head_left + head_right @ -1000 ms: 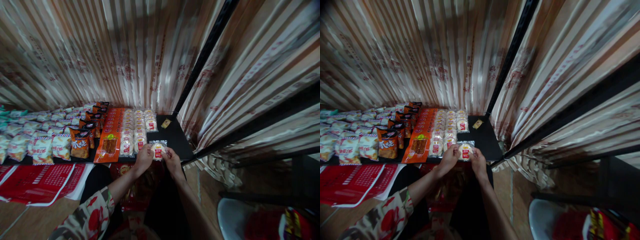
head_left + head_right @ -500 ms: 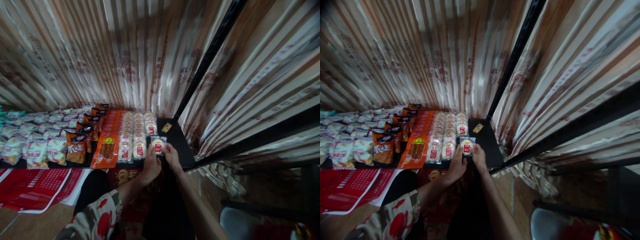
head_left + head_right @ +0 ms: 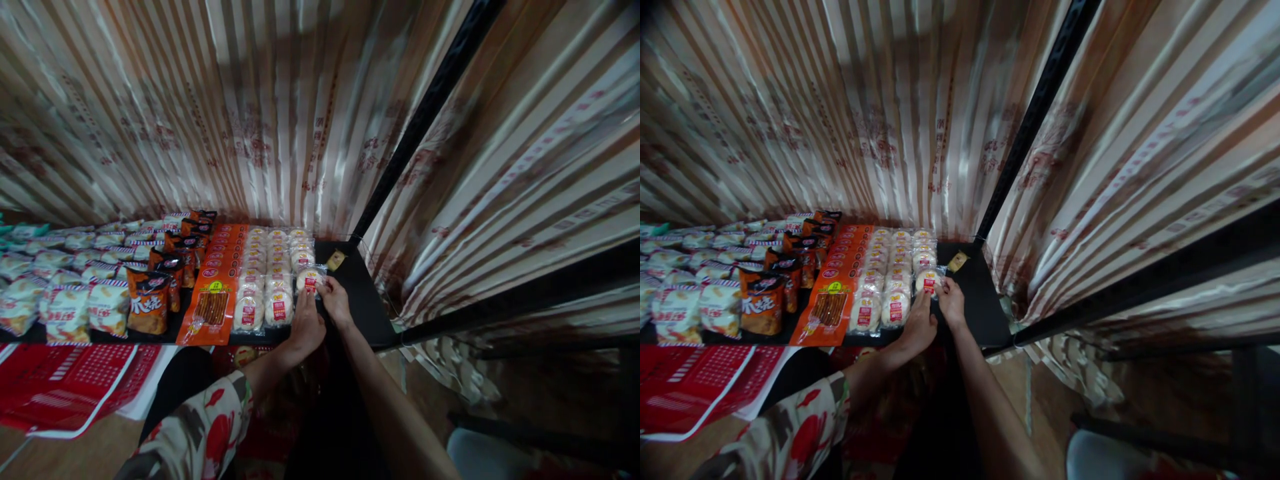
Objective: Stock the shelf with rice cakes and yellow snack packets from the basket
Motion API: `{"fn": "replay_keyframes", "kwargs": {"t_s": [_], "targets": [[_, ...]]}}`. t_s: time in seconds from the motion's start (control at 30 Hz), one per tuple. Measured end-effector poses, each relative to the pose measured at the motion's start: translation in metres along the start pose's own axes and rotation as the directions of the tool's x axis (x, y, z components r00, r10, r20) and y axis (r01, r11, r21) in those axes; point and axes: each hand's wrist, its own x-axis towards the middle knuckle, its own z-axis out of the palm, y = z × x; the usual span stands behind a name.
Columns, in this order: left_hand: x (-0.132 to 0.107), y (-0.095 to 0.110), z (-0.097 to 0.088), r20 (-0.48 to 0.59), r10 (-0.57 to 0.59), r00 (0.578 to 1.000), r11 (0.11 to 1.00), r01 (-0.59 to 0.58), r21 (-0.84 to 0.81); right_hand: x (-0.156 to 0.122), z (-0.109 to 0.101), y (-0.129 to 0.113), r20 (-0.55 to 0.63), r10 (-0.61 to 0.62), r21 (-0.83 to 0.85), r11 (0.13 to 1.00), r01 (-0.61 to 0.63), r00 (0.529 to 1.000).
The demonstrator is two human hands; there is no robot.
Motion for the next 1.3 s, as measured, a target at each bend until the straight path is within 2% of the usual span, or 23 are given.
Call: {"fn": "replay_keyframes", "kwargs": {"t_s": [0.1,0.27,0.43,0.6,0.7,0.87,1.13,1.3], "targets": [[0.008,0.000,0.000,-0.021,-0.009,1.000,1.000,0.009,0.015,0.008,0.005,0.002,-0.034,-0.033,-0.079,0.996,0.031,0.999],[0.018,0.004,-0.002,-0.011,-0.051,0.999,0.996,0.051,0.079,0.019,0.012,0.005,0.006,-0.082,-0.181,0.980,0.082,0.997],[0.021,0.009,-0.005,0.020,-0.085,0.996,0.981,0.080,0.175,0.026,0.015,0.002,-0.020,-0.112,-0.388,0.917,0.096,0.993],[0.023,0.010,-0.006,0.019,-0.084,0.996,0.979,0.079,0.189,0.026,0.019,0.000,-0.023,-0.111,-0.492,0.866,0.086,0.994],[0.025,0.009,-0.006,0.020,-0.085,0.996,0.981,0.080,0.177,0.026,0.021,0.000,-0.034,-0.100,-0.488,0.870,0.071,0.994],[0.028,0.008,-0.004,0.007,-0.059,0.998,0.985,0.057,0.164,0.029,0.025,0.002,-0.028,-0.131,-0.382,0.918,0.110,0.991],[0.032,0.007,-0.004,0.041,-0.031,0.999,0.980,0.022,0.196,0.029,0.028,0.009,-0.041,-0.190,-0.442,0.884,0.153,0.981],[0.034,0.006,-0.003,0.073,-0.021,0.997,0.981,0.007,0.192,0.028,0.026,0.012,-0.044,-0.171,-0.465,0.875,0.131,0.984]]}}
